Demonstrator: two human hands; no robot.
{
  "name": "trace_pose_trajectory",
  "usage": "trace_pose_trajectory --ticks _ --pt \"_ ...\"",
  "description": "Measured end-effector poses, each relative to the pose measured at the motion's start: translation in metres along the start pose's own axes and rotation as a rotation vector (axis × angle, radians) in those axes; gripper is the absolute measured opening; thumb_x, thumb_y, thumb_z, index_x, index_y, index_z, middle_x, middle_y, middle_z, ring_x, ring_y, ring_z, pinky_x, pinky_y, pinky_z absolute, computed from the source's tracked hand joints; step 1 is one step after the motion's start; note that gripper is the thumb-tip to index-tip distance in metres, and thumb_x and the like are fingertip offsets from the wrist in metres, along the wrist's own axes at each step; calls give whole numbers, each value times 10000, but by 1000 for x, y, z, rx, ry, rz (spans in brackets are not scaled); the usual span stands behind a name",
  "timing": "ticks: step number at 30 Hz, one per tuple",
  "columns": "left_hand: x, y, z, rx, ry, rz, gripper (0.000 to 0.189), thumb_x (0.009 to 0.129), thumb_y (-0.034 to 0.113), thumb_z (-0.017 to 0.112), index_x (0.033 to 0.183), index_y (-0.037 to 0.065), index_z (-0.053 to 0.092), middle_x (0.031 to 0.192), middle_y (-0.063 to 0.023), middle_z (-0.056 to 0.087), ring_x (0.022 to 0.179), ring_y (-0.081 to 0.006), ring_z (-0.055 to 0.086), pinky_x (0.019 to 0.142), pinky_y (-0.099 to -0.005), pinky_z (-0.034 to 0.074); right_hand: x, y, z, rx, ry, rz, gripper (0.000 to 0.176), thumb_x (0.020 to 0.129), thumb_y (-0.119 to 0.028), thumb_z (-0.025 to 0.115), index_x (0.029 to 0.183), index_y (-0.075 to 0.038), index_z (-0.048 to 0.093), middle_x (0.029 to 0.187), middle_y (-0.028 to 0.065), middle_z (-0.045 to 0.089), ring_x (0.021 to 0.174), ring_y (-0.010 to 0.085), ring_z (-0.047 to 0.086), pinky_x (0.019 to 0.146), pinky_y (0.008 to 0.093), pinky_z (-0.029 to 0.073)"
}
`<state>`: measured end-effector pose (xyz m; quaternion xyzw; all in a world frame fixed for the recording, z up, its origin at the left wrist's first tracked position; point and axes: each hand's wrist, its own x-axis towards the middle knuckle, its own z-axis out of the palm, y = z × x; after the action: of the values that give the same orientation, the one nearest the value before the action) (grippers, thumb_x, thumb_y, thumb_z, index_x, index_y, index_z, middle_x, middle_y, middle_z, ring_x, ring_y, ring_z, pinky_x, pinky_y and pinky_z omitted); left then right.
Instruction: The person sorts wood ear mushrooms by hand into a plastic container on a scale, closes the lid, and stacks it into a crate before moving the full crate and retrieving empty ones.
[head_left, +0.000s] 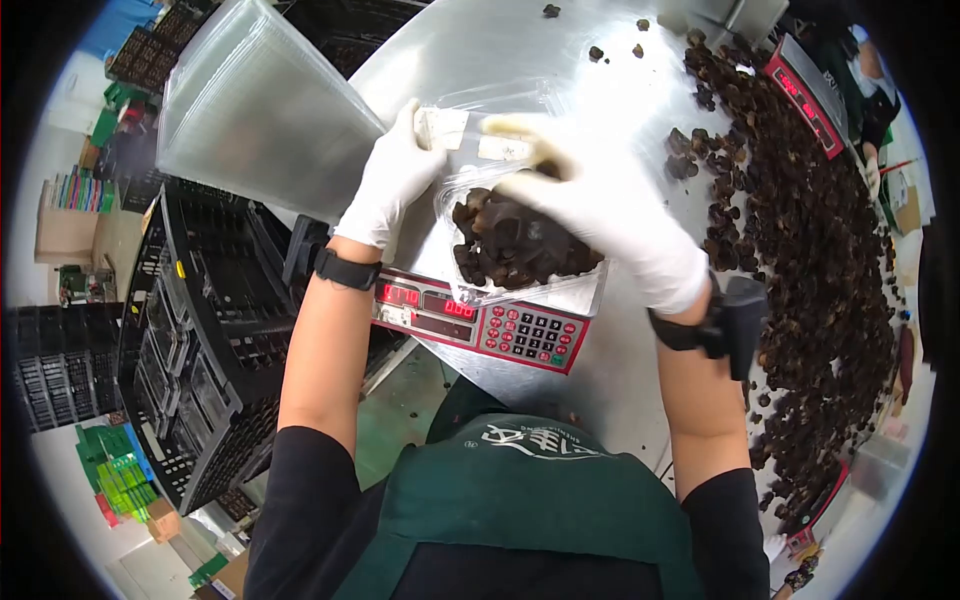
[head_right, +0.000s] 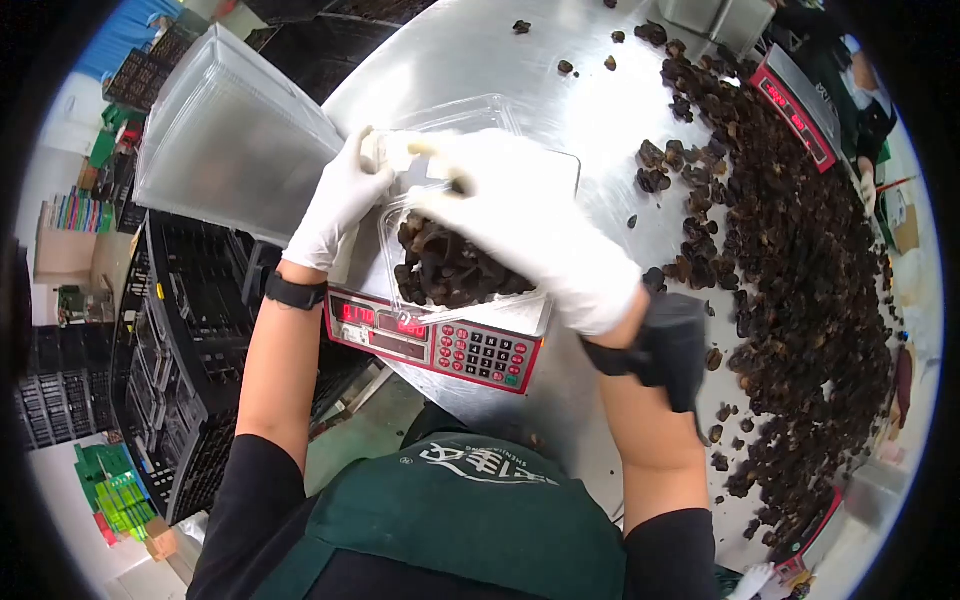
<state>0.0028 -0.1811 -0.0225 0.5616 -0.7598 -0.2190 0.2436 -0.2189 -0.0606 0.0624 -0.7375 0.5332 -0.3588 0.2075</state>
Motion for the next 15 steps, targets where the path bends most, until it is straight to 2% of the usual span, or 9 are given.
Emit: trace_pose_trajectory --ticks 1,2,4,5,7,10,11,13,15 --pt "-5 11 -3 -117 18 -61 667 859 120 656 1471 42 403 837 -95 672 691 -143 639 669 -294 528 -9 -11 -21 137 37 143 416 878 -209 731 1271 -100 651 888 38 706 785 60 618 736 226 497" --pt "-9 15 -7 -243 56 -25 663 860 95 641 1476 43 399 888 -91 673 742 -139 644 702 -289 525 -19 -8 -35 290 74 283 335 906 -154 693 1232 -81 676 803 -18 665 720 21 539 671 188 445" --pt "-21 25 -15 -491 122 57 660 864 44 611 1486 44 390 988 -82 676 843 -133 652 769 -279 519 -47 11 -53 243 234 483 260 946 -109 628 1180 -15 690 857 -46 656 708 29 504 664 182 424" --pt "-36 48 -34 -540 38 1 605 863 -35 525 1456 49 445 1104 -71 660 1022 -145 629 902 -287 488 -66 36 -52 241 334 485 248 937 -145 671 1147 -16 696 762 -46 619 678 12 523 625 174 438" --pt "-61 61 -48 -479 73 162 567 846 -50 510 1397 83 528 1110 -103 669 1054 -190 635 958 -315 477 -111 70 -52 141 351 628 211 932 -153 676 1082 -9 712 770 -16 626 699 38 538 661 203 450" --pt "-99 62 -63 -314 50 342 560 800 -91 483 1316 89 607 1186 -132 639 1159 -242 592 1026 -341 442 -170 100 -38 -122 266 534 242 920 -184 691 1124 -56 714 877 26 656 789 93 572 740 241 488" --pt "-112 65 -67 -243 31 394 565 781 -107 473 1291 84 625 1222 -139 622 1203 -257 569 1046 -347 427 -173 88 -36 0 301 593 270 918 -186 690 1155 -59 699 905 27 657 807 96 576 757 246 492" --pt "-137 76 -65 -260 -29 273 580 761 -95 471 1304 64 598 1287 -152 566 1254 -308 524 1095 -367 380 -167 64 -26 185 338 616 340 914 -172 691 1236 -69 657 919 16 655 833 87 578 761 246 498" --pt "-142 80 -63 -251 -17 251 588 784 -73 470 1351 62 552 1313 -151 538 1257 -305 517 1111 -378 357 -151 35 -21 186 303 545 261 922 -132 671 1171 -53 680 957 27 678 836 76 587 762 235 492"
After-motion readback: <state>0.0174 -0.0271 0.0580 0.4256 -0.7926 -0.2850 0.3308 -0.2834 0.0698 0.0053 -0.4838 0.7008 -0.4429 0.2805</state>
